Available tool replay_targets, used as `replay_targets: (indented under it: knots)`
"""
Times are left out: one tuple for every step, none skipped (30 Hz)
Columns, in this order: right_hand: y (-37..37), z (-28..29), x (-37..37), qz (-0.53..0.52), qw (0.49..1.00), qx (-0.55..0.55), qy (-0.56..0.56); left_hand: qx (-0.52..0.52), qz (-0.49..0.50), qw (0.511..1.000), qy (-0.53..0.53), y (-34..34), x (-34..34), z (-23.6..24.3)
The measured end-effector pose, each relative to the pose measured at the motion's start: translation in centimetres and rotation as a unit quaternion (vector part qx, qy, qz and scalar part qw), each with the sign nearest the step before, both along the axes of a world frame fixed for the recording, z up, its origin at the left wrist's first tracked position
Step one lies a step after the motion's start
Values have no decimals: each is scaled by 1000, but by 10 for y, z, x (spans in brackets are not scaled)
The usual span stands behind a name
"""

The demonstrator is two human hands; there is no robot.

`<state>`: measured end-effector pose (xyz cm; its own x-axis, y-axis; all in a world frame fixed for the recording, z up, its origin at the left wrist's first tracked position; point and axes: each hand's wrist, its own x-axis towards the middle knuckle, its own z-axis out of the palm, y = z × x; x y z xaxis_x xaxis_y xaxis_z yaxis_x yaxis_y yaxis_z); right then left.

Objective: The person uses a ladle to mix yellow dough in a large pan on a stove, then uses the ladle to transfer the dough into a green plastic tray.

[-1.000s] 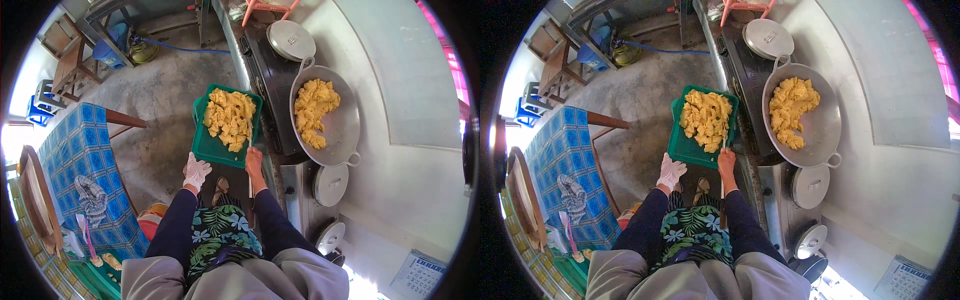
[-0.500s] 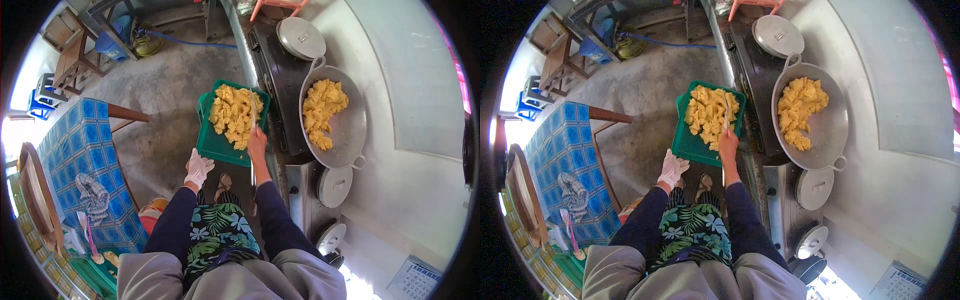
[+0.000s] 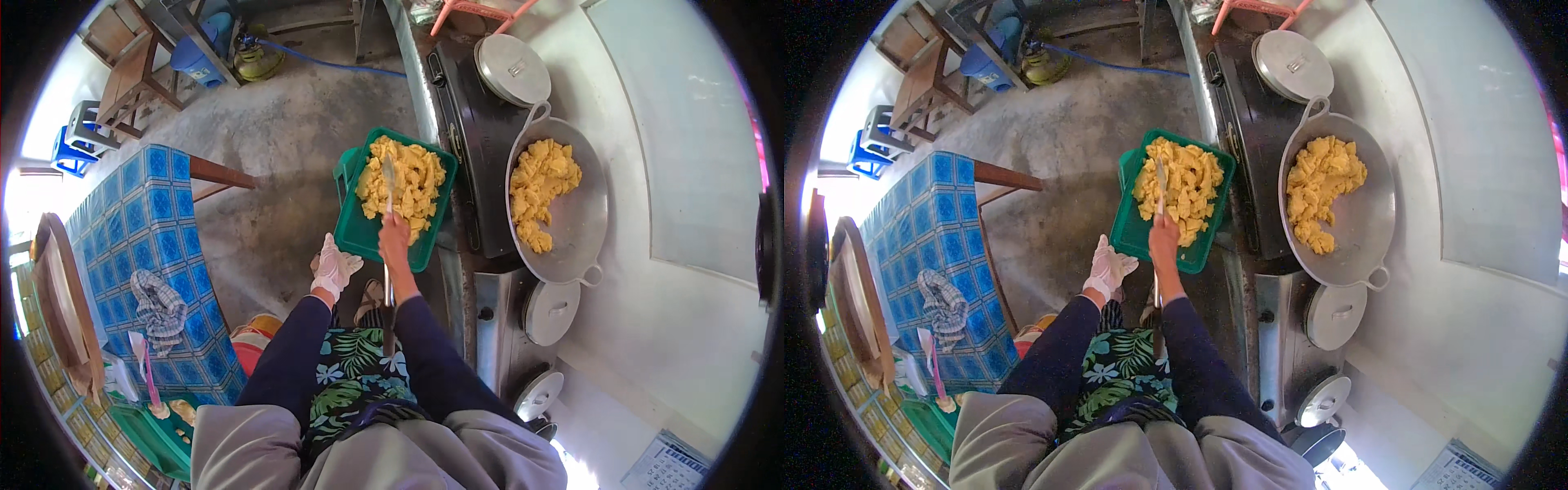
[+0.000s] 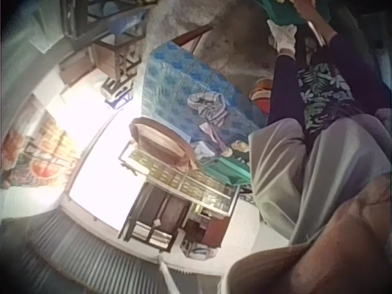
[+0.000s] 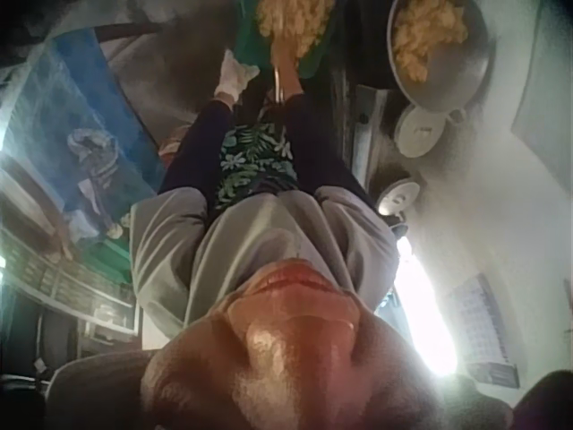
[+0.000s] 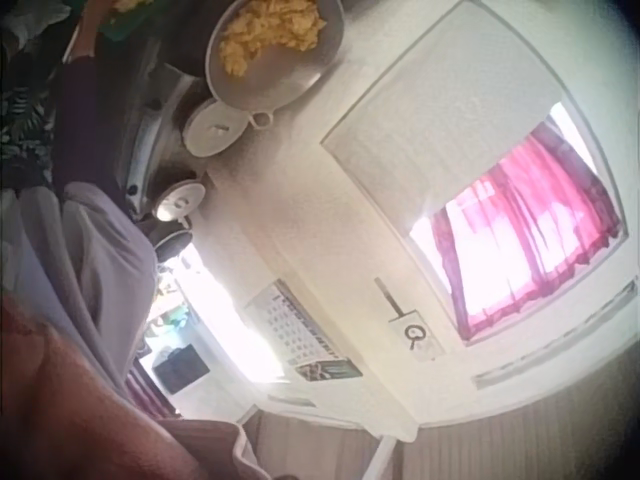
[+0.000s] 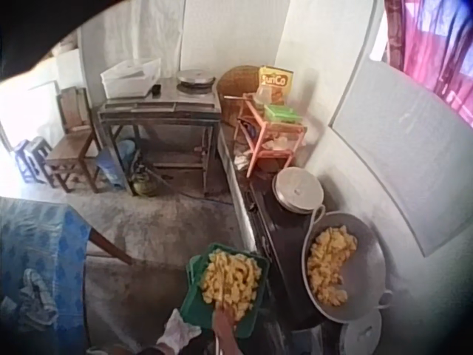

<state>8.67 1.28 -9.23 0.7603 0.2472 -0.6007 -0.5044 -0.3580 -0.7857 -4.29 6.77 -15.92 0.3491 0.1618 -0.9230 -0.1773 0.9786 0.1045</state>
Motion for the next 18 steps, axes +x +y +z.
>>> replay_targets:
  knots:
    - [-1,-15,1,-8,1000,26,13,2,-12,1000,-9,0,8,7]
    - [-9,-38,1,16,978,-30,-205,3,-29,999,-37,-1,16,15]
    - [-18,-67,-2,39,907,-89,-410,6,-45,997,-63,-2,20,22]
    - [-23,-86,-7,66,791,-146,-590,9,-54,995,-86,2,23,26]
    - [-34,-94,-24,67,893,-88,-436,2,-51,995,-86,7,17,24]
    - [-44,-95,-34,56,932,-88,-347,-10,-49,995,-89,8,12,21]
    - [-50,-91,-38,47,961,-88,-257,-20,-45,994,-96,8,10,19]
    - [-42,-83,-37,51,966,-90,-237,-23,-36,996,-81,9,7,15]
    - [-34,-76,-36,55,970,-92,-217,-26,-26,997,-66,10,4,11]
    - [-27,-67,-34,56,974,-96,-198,-32,-19,998,-50,9,1,7]
    - [-18,-71,-30,70,968,-103,-220,-32,-26,996,-74,8,0,4]
    - [-8,-75,-20,65,971,-102,-206,-33,-32,994,-98,7,0,1]
    - [5,-77,-12,60,975,-100,-191,-32,-39,991,-122,10,0,-2]
    - [15,-79,-2,52,978,-102,-177,-32,-50,992,-110,12,6,3]
    - [21,-80,10,11,994,-64,-89,-31,-61,993,-100,12,12,9]
    - [28,-79,21,-37,999,-31,-3,-30,-73,993,-87,12,15,15]
    - [40,-60,23,-68,994,14,80,-21,-69,995,-73,13,8,13]
    - [48,-46,25,-103,980,56,161,-14,-69,996,-61,14,4,11]
